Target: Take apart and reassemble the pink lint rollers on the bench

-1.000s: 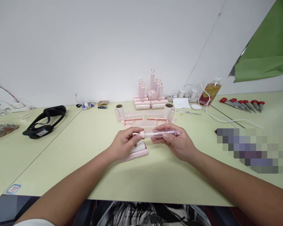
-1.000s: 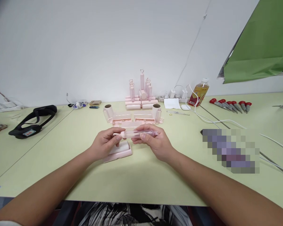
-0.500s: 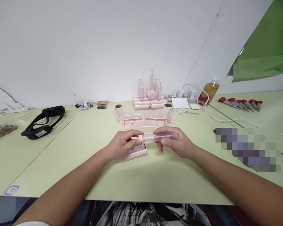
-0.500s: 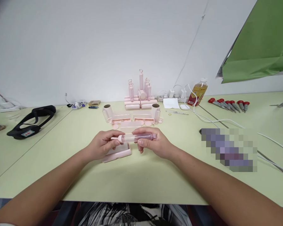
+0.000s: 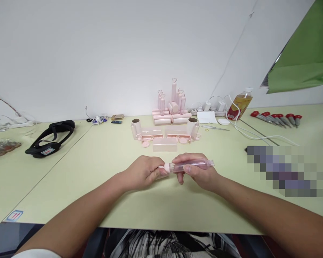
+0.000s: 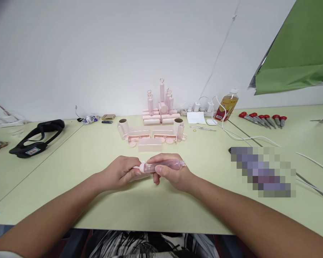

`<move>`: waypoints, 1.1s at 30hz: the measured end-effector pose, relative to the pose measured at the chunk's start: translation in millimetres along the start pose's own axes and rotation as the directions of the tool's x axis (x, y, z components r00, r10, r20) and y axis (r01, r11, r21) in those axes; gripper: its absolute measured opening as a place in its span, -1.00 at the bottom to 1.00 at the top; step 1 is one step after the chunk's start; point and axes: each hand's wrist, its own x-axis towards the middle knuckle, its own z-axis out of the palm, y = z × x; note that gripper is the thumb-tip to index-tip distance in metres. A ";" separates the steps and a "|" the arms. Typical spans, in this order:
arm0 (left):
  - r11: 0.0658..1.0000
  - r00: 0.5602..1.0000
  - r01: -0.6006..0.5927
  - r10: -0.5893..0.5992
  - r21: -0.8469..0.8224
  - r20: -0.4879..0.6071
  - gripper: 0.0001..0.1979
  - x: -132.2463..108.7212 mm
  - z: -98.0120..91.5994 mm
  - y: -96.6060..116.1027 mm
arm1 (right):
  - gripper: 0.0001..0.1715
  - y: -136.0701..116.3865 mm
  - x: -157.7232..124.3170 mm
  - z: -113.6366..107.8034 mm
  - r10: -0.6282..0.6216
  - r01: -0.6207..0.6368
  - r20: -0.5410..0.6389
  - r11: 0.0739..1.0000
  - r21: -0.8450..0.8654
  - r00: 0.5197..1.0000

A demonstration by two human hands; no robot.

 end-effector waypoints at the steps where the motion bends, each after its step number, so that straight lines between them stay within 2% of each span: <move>1: 1.000 1.000 0.003 -0.003 -0.006 -0.004 -0.59 -0.1 0.0 0.4 | -0.64 1.4 -0.4 1.0 -0.004 0.004 0.001 1.000 0.022 1.000; 6: 0.996 0.999 0.038 -0.040 -0.080 -0.025 -0.60 0.2 1.2 2.8 | -0.66 7.4 -3.3 4.5 0.006 -0.003 -0.035 0.998 0.066 0.999; 11: 0.993 0.998 0.025 -0.031 -0.114 -0.046 -0.59 0.5 2.3 5.3 | -0.64 7.0 -5.1 9.0 0.025 -0.018 -0.069 0.995 0.097 0.997; 14: 0.997 0.999 0.018 -0.021 -0.073 -0.032 -0.58 0.0 3.3 4.5 | -0.64 7.6 -5.4 10.6 0.027 -0.018 -0.083 0.994 0.104 0.996; 19: 0.994 0.995 -0.001 0.011 0.111 -0.096 -0.58 1.3 7.0 -2.1 | -0.65 9.6 -0.9 10.8 0.054 -0.039 -0.115 0.991 0.128 0.992; 23: 0.992 0.996 -0.024 0.034 0.127 -0.080 -0.60 5.3 3.3 -4.3 | -0.62 3.0 6.6 9.6 0.036 -0.043 -0.168 0.998 -0.040 0.985; 25: 0.989 0.998 0.035 -0.026 0.146 -0.066 -0.61 5.8 -1.3 -3.8 | -0.63 -2.1 9.9 7.2 -0.016 -0.024 -0.234 0.985 -0.170 0.972; 27: 0.971 0.990 0.143 -0.143 0.191 -0.014 -0.55 4.2 -5.8 -3.8 | -0.61 -6.2 12.2 3.7 -0.009 -0.068 -0.304 0.968 -0.241 0.953; 30: 0.936 0.935 0.308 -0.331 0.173 0.129 -0.58 -0.4 -9.7 -7.3 | -0.61 -8.1 12.6 -0.7 0.124 -0.214 -0.348 0.948 -0.234 0.929; 33: 0.895 0.874 0.446 -0.433 -0.010 0.219 -0.65 -2.8 -10.4 -14.8 | -0.61 -6.0 9.9 -0.7 0.187 -0.272 -0.292 0.919 -0.286 0.938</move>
